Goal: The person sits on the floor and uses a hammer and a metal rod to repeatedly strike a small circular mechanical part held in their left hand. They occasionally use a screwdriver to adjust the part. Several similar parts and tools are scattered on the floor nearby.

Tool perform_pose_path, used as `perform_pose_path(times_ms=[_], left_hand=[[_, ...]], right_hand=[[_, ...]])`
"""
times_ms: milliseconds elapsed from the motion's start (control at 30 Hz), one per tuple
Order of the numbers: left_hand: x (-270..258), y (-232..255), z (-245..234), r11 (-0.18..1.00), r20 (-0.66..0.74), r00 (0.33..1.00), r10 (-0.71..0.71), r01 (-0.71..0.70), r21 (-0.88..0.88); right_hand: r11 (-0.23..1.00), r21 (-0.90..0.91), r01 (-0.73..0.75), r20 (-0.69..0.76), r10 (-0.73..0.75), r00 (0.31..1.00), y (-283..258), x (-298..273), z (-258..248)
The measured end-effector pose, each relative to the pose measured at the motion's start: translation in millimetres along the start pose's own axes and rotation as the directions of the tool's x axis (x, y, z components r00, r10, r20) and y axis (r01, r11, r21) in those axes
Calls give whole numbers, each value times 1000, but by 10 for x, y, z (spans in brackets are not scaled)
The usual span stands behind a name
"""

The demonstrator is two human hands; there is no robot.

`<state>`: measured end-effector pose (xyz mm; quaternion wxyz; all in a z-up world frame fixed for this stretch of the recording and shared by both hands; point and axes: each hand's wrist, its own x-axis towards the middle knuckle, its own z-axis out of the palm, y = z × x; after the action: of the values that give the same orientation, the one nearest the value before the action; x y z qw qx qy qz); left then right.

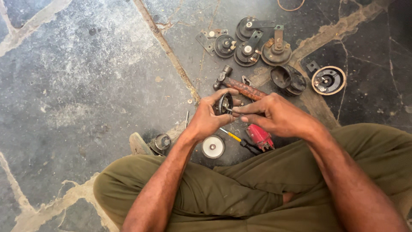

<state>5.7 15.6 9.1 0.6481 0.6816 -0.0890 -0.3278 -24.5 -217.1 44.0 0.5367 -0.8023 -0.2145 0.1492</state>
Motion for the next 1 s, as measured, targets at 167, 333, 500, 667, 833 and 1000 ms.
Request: perform_pose_path(times_ms=[167, 333, 500, 667, 833, 1000], left_hand=[[-38, 84, 3, 999, 60, 998, -33, 34, -10], [-35, 227, -17, 996, 42, 999, 23, -19, -90], [17, 321, 65, 997, -178, 982, 57, -46, 64], [6, 288, 67, 908, -270, 924, 271, -153, 390], [-4, 257, 56, 786, -256, 850, 461, -256, 563], [-8, 182, 33, 842, -282, 871, 402, -232, 487]], right_hand=[[926, -345, -152, -60, 140, 988, -154, -37, 46], [968, -197, -158, -64, 148, 987, -58, -95, -51], [915, -278, -292, -105, 273, 956, 68, -4, -4], [925, -273, -265, -110, 244, 964, 93, 47, 151], [941, -288, -178, -121, 149, 981, 125, 97, 234], [943, -316, -101, -127, 64, 990, 157, 124, 256]])
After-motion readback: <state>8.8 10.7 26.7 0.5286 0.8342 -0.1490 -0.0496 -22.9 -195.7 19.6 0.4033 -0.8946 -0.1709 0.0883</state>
